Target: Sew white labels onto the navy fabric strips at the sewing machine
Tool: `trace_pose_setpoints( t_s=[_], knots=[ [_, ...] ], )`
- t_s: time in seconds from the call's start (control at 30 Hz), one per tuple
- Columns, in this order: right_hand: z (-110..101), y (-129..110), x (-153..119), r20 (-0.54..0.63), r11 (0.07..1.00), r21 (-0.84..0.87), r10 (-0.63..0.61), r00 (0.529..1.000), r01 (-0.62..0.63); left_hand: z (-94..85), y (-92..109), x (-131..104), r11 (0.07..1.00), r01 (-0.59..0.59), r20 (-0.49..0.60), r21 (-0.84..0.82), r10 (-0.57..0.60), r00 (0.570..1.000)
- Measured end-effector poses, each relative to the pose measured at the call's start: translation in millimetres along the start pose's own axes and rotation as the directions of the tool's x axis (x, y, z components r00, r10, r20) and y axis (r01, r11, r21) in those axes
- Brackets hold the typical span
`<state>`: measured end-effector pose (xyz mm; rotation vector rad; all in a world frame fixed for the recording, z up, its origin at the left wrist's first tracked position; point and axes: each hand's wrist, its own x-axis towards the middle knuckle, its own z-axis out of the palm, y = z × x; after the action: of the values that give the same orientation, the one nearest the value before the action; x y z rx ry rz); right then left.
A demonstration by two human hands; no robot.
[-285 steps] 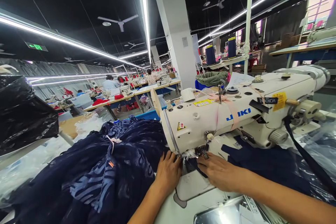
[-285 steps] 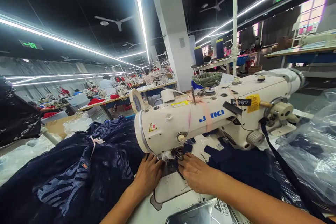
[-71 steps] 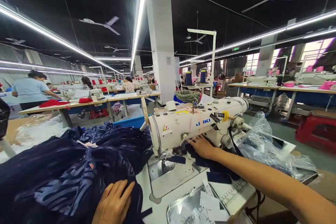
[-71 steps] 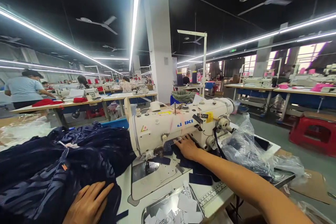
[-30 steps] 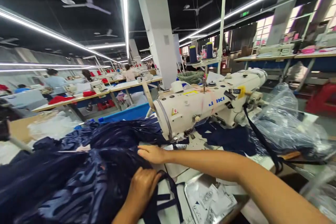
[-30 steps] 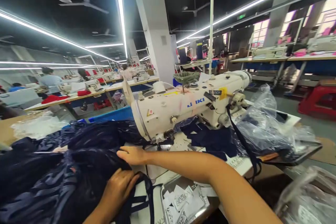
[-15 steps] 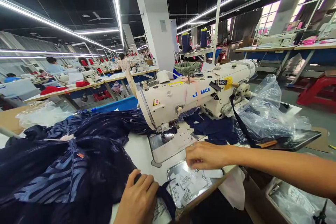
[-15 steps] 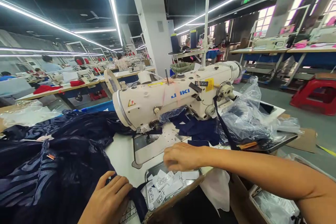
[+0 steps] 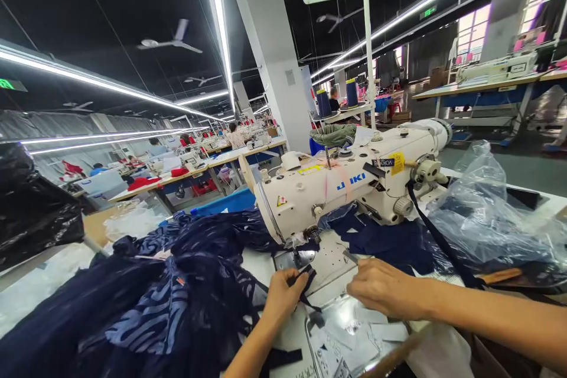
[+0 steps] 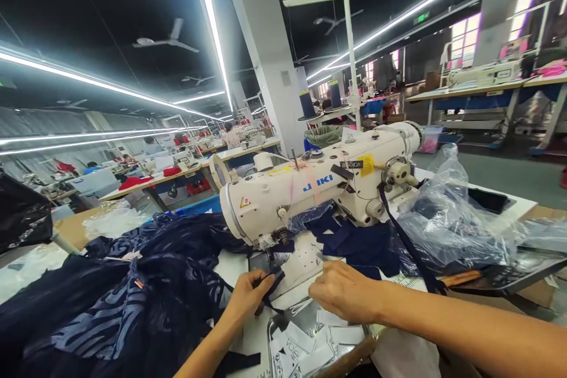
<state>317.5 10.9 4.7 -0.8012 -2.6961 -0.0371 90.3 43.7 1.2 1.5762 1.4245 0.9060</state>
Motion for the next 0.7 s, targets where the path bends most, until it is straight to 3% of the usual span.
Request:
trace_pose_setpoints(
  t_s=[0.13, 0.23, 0.33, 0.43, 0.53, 0.7],
  knots=[
    [-1, 6, -10, -0.047, 0.946, 0.251, 0.223, 0.974, -0.204, 0.3, -10, 8, 0.998, 0.004, 0.001, -0.061, -0.004, 1.0],
    [3, 7, -5, -0.03, 0.798, 0.456, 0.456, 0.89, -0.394, -3.0, -10, 5, 0.985, 0.037, 0.034, -0.168, -0.031, 0.999],
    [9, 7, 9, 0.026, 0.654, 0.575, 0.585, 0.811, -0.491, -4.8, -11, 1, 0.948, 0.066, 0.025, -0.313, -0.061, 0.998],
    [14, 6, 25, 0.061, 0.516, 0.715, 0.626, 0.777, -0.471, -5.9, -13, -3, 0.919, 0.067, -0.03, -0.389, -0.085, 0.996],
    [16, -1, 42, 0.017, 0.37, 0.866, 0.649, 0.76, -0.336, -8.0, -13, -7, 0.902, 0.048, -0.08, -0.43, -0.091, 0.993],
    [11, -29, 71, 0.08, 0.058, 0.982, 0.743, 0.665, -0.183, -11.7, -7, -13, 0.859, -0.009, -0.093, -0.511, -0.045, 0.995]
  ],
)
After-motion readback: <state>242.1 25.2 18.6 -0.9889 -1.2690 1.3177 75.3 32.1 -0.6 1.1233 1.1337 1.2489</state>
